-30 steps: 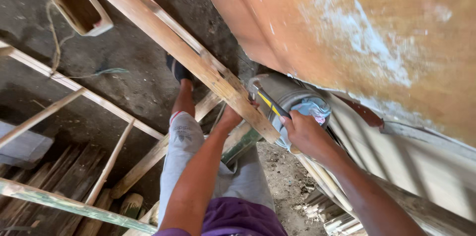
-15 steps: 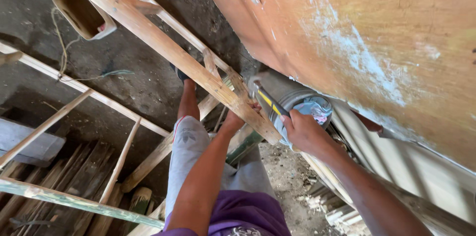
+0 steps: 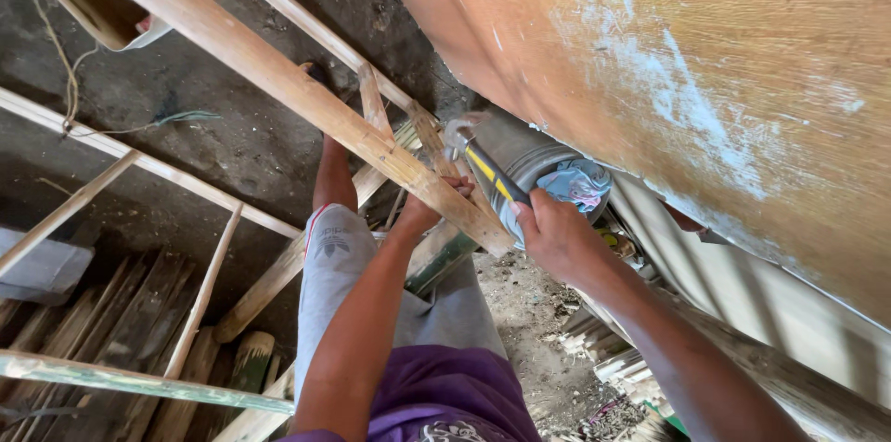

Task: The person hammers nails into a wooden frame using a claw hammer. They repeatedly pick up nails from a small container and drive them into the frame at various joints.

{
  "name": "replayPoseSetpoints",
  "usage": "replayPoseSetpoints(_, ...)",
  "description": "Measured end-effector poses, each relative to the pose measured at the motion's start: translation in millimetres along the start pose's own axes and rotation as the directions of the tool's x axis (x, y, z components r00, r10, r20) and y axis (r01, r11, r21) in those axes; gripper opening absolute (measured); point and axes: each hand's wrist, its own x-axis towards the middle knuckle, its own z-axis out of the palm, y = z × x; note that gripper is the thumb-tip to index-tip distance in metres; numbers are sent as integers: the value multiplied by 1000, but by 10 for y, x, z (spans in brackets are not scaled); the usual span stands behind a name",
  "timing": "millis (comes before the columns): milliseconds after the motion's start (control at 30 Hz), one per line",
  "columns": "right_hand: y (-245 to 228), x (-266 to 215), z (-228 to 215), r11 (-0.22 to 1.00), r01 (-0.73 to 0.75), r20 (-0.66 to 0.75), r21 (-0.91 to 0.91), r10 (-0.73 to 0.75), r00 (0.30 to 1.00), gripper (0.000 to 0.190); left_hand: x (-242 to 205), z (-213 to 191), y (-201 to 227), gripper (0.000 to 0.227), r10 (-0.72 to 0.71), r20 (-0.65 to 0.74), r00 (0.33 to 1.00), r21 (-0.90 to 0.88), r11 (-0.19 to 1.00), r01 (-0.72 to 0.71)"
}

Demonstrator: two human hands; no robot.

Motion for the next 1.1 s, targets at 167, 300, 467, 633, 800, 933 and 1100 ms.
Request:
replayPoseSetpoints(167,-133,-29,-125,988,-100,175,-115,119,977,39,-21,45,89,27,-233,-40,972,37,971,234)
replayPoseSetpoints(300,-204,-64,-148,999,33,-33,-1,-33,999,39,-51,9,69,26,-74,-9,997,8,997,74)
replayPoseSetpoints(467,-246,31,-123,997,-28,86,-70,34,996,37,-54,1,-64,30,-173,-13,985,-184,969,167)
replayPoseSetpoints(633,-241,163,-188,1000,-27,28,-3,27,999,36,83,-68,-162,36,-197,-7,980,-260,947,188)
replayPoseSetpoints(800,-304,130,-223,991,-127,182,-48,133,974,30,5,-48,-289,29,3,4,1000,-177,984,-2)
replayPoseSetpoints(933,-435,129,-290,970,115,58,-216,-105,993,38,-27,-38,-305,28,-11,45,999,-259,966,22)
replayPoseSetpoints(1100,-427,58,-229,995,-24,-103,98,34,994,41,39,-10,-318,33,-228,52,972,-408,884,229)
